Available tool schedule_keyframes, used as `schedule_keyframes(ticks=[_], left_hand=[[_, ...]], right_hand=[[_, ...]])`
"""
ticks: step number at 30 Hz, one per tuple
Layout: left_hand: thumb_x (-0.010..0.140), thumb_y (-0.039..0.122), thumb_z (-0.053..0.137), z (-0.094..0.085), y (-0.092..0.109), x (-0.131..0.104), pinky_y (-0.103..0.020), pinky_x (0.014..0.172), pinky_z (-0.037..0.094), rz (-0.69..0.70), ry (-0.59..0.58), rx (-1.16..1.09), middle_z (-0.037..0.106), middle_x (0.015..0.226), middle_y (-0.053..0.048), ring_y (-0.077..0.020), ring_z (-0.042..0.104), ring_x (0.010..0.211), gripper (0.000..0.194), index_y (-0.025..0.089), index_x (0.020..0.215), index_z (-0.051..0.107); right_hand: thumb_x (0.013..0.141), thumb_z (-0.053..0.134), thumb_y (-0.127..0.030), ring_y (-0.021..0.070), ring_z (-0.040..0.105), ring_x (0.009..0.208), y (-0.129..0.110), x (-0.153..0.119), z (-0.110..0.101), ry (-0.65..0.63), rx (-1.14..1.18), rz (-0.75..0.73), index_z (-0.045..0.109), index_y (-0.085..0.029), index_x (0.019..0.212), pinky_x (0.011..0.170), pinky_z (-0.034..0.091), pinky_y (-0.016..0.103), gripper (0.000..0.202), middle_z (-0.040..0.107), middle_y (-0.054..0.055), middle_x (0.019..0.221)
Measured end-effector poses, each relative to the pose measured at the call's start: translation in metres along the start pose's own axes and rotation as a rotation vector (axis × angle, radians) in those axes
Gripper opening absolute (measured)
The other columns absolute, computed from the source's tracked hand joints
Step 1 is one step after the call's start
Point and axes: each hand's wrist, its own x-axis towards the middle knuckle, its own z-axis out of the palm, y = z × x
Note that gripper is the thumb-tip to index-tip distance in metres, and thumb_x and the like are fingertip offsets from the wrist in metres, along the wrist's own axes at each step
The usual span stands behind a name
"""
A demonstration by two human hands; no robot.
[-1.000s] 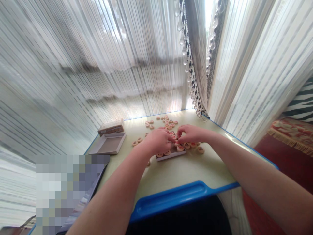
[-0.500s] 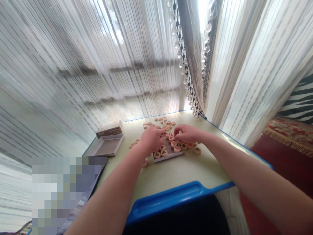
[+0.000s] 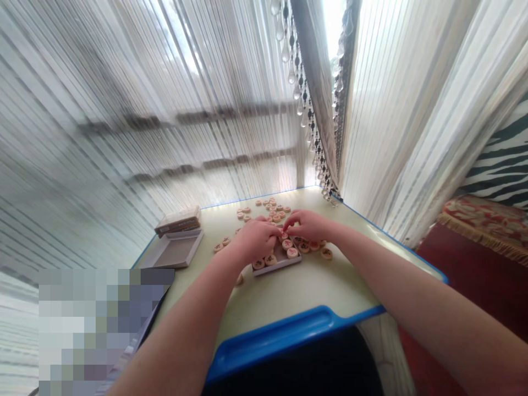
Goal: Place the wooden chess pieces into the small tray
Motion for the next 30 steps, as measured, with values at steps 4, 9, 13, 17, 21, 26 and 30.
schedule_keyframes(ticks=[4, 9, 13, 17, 21, 26, 30], left_hand=[[0.075, 0.015, 0.042, 0.002, -0.0015, 0.0002, -0.029, 0.084, 0.043, -0.029, 0.028, -0.008, 0.069, 0.087, 0.0, -0.017, 0.054, 0.088, 0.034, 0.026, 0.092, 0.07], [0.076, 0.019, 0.045, 0.0065, -0.0073, -0.0001, -0.033, 0.086, 0.041, -0.069, 0.101, 0.089, 0.068, 0.087, -0.002, -0.0196, 0.054, 0.089, 0.028, 0.023, 0.087, 0.071], [0.074, 0.02, 0.045, 0.0047, -0.0084, -0.0009, -0.033, 0.081, 0.042, -0.067, 0.048, 0.158, 0.068, 0.08, -0.002, -0.0194, 0.054, 0.081, 0.027, 0.025, 0.079, 0.072], [0.074, 0.021, 0.045, 0.002, -0.0051, -0.0001, -0.032, 0.08, 0.042, -0.063, -0.009, 0.184, 0.068, 0.076, -0.001, -0.0191, 0.055, 0.081, 0.028, 0.026, 0.076, 0.072], [0.074, 0.02, 0.044, 0.0023, -0.0036, 0.0015, -0.032, 0.081, 0.041, -0.058, -0.037, 0.172, 0.069, 0.076, -0.001, -0.019, 0.055, 0.084, 0.029, 0.026, 0.079, 0.072], [0.074, 0.02, 0.043, 0.0047, -0.0046, 0.0016, -0.033, 0.084, 0.04, -0.037, -0.029, 0.144, 0.069, 0.082, 0.001, -0.0197, 0.054, 0.087, 0.031, 0.029, 0.085, 0.071], [0.075, 0.021, 0.045, 0.0065, -0.0058, 0.0014, -0.035, 0.085, 0.039, -0.028, -0.019, 0.125, 0.069, 0.087, 0.002, -0.0207, 0.054, 0.088, 0.032, 0.033, 0.088, 0.071]], right_hand=[[0.071, 0.056, -0.024, 0.0162, 0.057, 0.081, 0.0022, 0.0017, 0.0026, 0.038, -0.012, -0.021, 0.071, -0.023, 0.082, 0.076, 0.042, 0.024, 0.018, 0.066, 0.001, 0.084], [0.072, 0.059, -0.029, 0.0165, 0.056, 0.083, -0.0007, 0.0007, 0.0021, 0.028, 0.023, -0.046, 0.07, -0.022, 0.082, 0.078, 0.041, 0.025, 0.017, 0.066, 0.001, 0.085], [0.071, 0.06, -0.031, 0.0165, 0.056, 0.083, -0.0028, 0.0001, 0.0013, -0.009, 0.026, -0.038, 0.07, -0.022, 0.081, 0.077, 0.042, 0.026, 0.017, 0.066, 0.001, 0.084], [0.072, 0.057, -0.026, 0.0163, 0.057, 0.081, -0.0025, 0.0014, 0.0026, 0.007, 0.007, -0.064, 0.07, -0.02, 0.081, 0.077, 0.042, 0.026, 0.017, 0.066, 0.002, 0.084], [0.073, 0.055, -0.021, 0.0157, 0.057, 0.082, -0.0037, 0.0024, 0.0039, 0.028, -0.001, -0.069, 0.07, -0.02, 0.082, 0.077, 0.042, 0.025, 0.018, 0.066, 0.003, 0.085], [0.074, 0.054, -0.019, 0.016, 0.057, 0.082, -0.0042, 0.004, 0.0053, 0.034, -0.038, -0.061, 0.07, -0.018, 0.082, 0.076, 0.042, 0.025, 0.018, 0.067, 0.003, 0.084], [0.073, 0.055, -0.019, 0.0165, 0.056, 0.083, -0.0037, 0.0044, 0.0055, 0.031, -0.048, -0.054, 0.07, -0.018, 0.082, 0.076, 0.042, 0.026, 0.018, 0.067, 0.003, 0.084]])
